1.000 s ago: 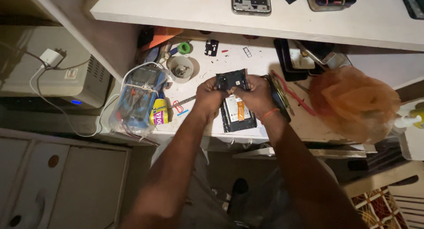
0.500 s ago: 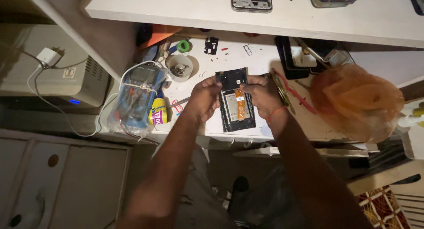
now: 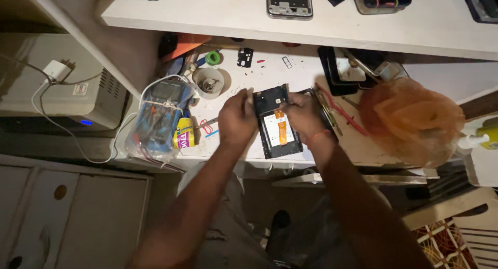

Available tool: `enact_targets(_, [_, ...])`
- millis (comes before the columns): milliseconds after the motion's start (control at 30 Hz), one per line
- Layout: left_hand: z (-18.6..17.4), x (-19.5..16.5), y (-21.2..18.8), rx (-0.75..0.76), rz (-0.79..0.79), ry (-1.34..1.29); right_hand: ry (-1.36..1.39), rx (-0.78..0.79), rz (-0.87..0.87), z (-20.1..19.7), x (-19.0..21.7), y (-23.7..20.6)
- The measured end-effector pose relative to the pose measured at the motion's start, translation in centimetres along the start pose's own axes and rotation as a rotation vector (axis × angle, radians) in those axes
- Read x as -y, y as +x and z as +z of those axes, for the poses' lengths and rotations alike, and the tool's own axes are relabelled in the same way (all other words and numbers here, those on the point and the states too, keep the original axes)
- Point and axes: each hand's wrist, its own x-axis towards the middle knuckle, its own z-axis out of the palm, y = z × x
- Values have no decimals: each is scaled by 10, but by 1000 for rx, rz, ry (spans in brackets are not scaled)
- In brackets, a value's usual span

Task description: The person disassembles a smartphone on a workbench, removing the back cover and internal components. They use a small screwdriver and a plastic pry tool to detach parts and place them on the table. The person then reassembles the phone by reinserting components and securing the back cover.

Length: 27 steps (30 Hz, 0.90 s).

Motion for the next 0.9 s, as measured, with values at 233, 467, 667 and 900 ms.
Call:
enact_targets(233, [-36, -23, -13, 264, 304, 325, -516, -185, -124, 26, 15, -23])
enact_targets(467, [-35, -21, -20, 317, 325, 432, -840, -204, -322, 18, 21, -41])
enact_targets(667, [-39, -26, -34, 334, 316, 455, -597, -291, -593, -26, -5, -41])
enact_targets(900, [-36, -28, -32, 303, 270, 600, -803, -219, -649, -100, -12, -49])
